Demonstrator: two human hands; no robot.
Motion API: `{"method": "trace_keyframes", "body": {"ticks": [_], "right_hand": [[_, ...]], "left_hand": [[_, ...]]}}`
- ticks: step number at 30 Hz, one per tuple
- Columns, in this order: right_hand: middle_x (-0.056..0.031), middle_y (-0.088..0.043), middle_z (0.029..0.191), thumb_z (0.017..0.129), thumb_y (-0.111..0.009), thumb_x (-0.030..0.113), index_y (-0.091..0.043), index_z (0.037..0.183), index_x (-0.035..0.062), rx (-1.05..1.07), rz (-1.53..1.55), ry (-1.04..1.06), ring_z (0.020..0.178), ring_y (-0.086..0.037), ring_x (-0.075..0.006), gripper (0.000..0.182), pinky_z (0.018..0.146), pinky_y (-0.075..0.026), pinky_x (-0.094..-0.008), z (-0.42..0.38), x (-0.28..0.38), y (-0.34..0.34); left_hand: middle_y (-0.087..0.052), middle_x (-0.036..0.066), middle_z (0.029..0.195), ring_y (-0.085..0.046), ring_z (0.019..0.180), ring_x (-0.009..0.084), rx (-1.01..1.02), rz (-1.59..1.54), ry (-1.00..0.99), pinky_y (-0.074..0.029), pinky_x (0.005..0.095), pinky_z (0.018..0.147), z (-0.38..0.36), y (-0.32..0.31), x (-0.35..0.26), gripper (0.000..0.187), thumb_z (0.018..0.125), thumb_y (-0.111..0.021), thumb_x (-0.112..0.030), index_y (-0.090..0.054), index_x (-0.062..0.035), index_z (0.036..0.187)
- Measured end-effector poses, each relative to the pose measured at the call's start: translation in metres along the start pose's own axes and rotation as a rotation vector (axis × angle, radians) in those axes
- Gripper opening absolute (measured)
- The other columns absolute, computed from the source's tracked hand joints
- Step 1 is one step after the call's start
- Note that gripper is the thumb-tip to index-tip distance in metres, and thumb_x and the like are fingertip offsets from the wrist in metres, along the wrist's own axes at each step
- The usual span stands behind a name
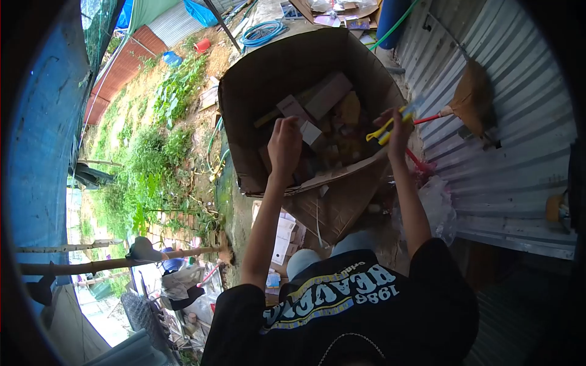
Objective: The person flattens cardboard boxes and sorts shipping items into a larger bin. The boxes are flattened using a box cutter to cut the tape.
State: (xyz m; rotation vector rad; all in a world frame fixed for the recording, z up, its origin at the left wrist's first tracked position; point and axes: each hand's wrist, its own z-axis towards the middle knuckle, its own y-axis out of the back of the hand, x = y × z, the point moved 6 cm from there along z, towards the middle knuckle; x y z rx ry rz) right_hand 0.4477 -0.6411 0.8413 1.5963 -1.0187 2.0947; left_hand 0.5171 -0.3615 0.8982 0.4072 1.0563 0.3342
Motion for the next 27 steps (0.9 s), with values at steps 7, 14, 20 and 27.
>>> {"method": "trace_keyframes", "body": {"ticks": [7,14,20,27], "right_hand": [[-0.0040,-0.051,0.062,0.088,-0.040,0.027,-0.046,0.075,0.0030,-0.029,-0.171,0.053,0.053,-0.054,-0.0118,0.029,0.053,-0.043,-0.0237,-0.020,-0.007,-0.004],[-0.0037,-0.050,0.062,0.088,-0.041,0.027,-0.044,0.077,0.0028,-0.137,-0.168,0.007,0.050,-0.051,-0.0109,0.027,0.049,-0.041,-0.0236,-0.015,-0.017,0.007],[-0.0032,-0.050,0.060,0.088,-0.042,0.028,-0.045,0.075,0.0030,-0.077,-0.170,0.016,0.049,-0.050,-0.0105,0.029,0.048,-0.040,-0.0230,-0.011,-0.014,-0.003],[-0.0032,-0.051,0.061,0.087,-0.043,0.030,-0.046,0.080,0.0032,0.099,-0.296,0.005,0.048,-0.051,-0.0109,0.028,0.047,-0.040,-0.0218,-0.016,-0.011,-0.021]], "left_hand": [[-0.045,0.016,0.100,-0.052,0.086,0.0329,0.372,0.591,-0.134,-0.044,0.0418,0.069,0.013,-0.102,0.074,0.052,0.066,-0.065,-0.027,-0.041,-0.0031,0.106],[-0.041,0.021,0.110,-0.046,0.093,0.0379,0.425,0.585,0.113,-0.044,0.0443,0.073,-0.016,-0.125,0.120,0.073,0.060,-0.068,-0.030,-0.032,-0.0034,0.118],[-0.045,0.018,0.105,-0.048,0.092,0.0364,0.128,0.340,0.108,-0.044,0.0435,0.073,0.004,-0.058,0.064,0.072,0.062,-0.066,-0.024,-0.028,-0.0083,0.121],[-0.041,0.015,0.114,-0.046,0.099,0.0319,-0.246,-0.241,0.142,-0.042,0.0436,0.084,-0.026,0.072,0.001,0.065,0.069,-0.061,-0.020,-0.026,-0.0103,0.123]]}}
